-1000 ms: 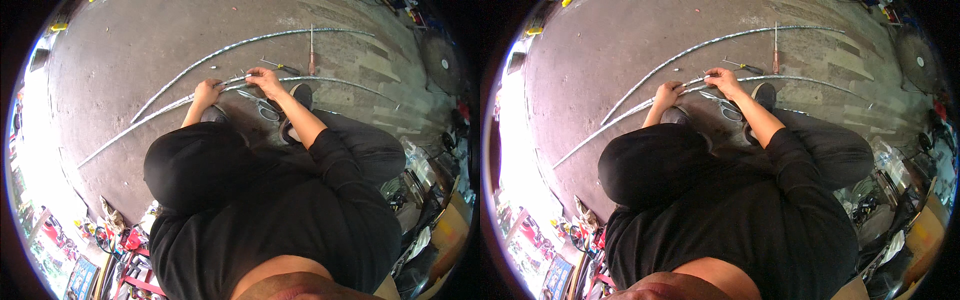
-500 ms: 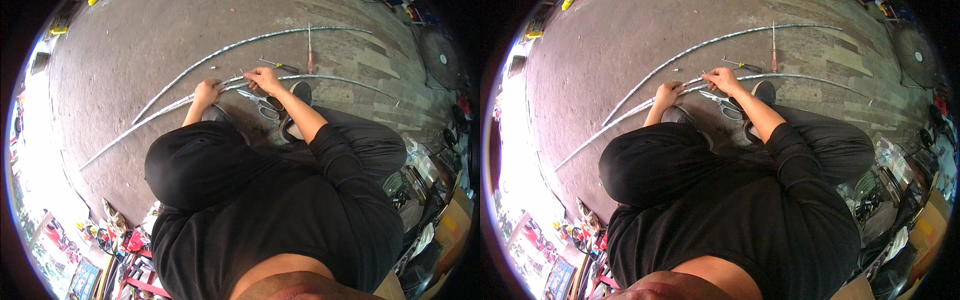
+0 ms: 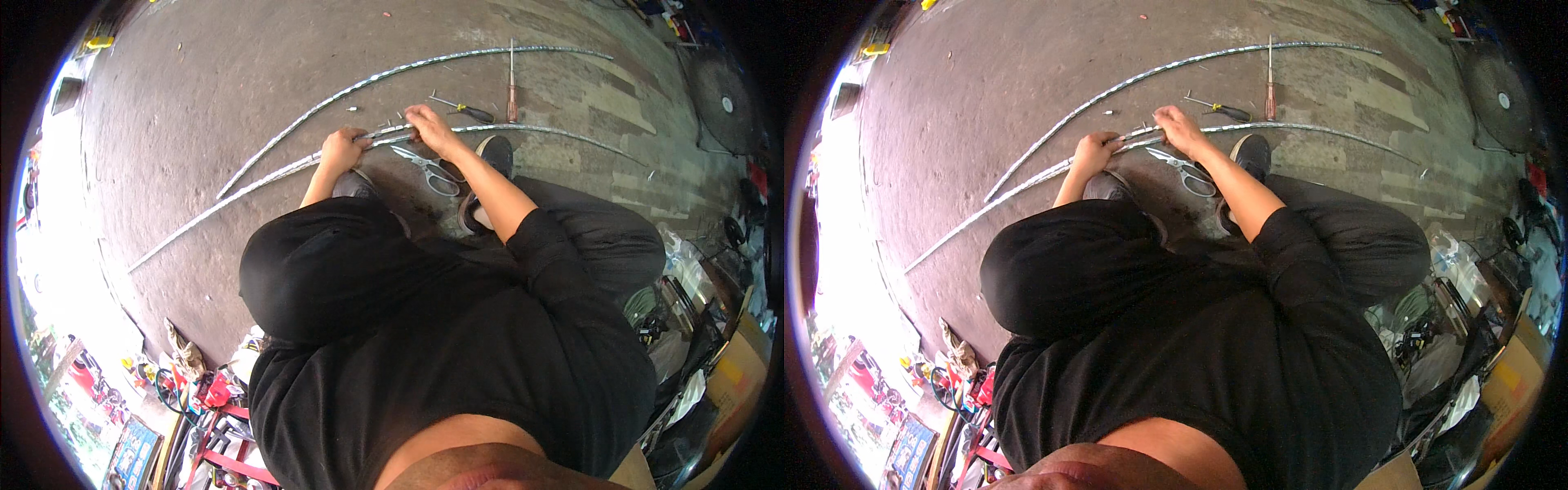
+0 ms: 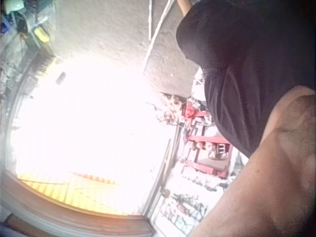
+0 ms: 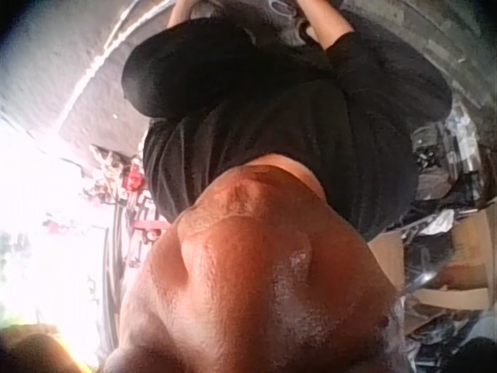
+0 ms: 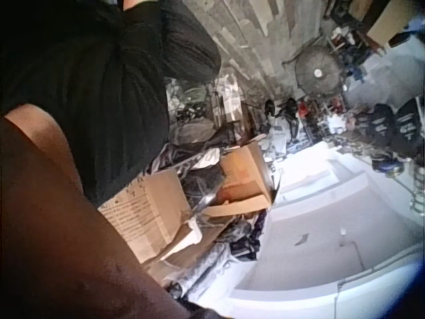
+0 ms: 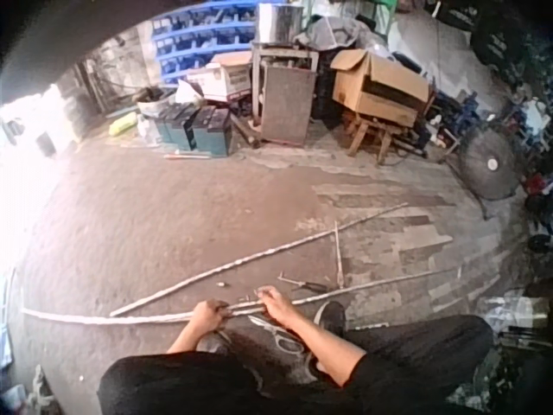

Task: The person sits on the floor and assembles an electronic device using a power strip, wires, and a black plastic casing. They connect wires to the power strip, place components into the casing, and use scissors to cut a metal strip.

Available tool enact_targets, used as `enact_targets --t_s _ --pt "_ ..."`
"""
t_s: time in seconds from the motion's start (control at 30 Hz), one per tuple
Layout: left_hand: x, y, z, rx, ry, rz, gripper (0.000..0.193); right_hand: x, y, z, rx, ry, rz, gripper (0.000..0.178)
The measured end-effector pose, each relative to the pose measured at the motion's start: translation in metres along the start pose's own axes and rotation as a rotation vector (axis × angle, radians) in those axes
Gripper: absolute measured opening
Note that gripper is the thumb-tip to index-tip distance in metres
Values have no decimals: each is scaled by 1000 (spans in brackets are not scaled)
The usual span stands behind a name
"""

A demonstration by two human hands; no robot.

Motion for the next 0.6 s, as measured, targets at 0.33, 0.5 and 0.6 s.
enact_targets --t_s 0.33,0.5,0.6 --pt "-1 -6 5 -27 -19 -35 31 -5 -9 4 -107 -22 -159 42" --pt "-3 -11 3 -2 8 9 32 -4 -4 14 45 -262 225 35" --pt "-7 -12 1 10 32 19 32 -15 -20 14 35 -196 165 35"
Point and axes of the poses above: each hand's wrist, its own x-axis towards the middle knuckle, its own z-axis out of the palm, y = z × x, the point moved 5 cm from there along x, towards the middle knuckle
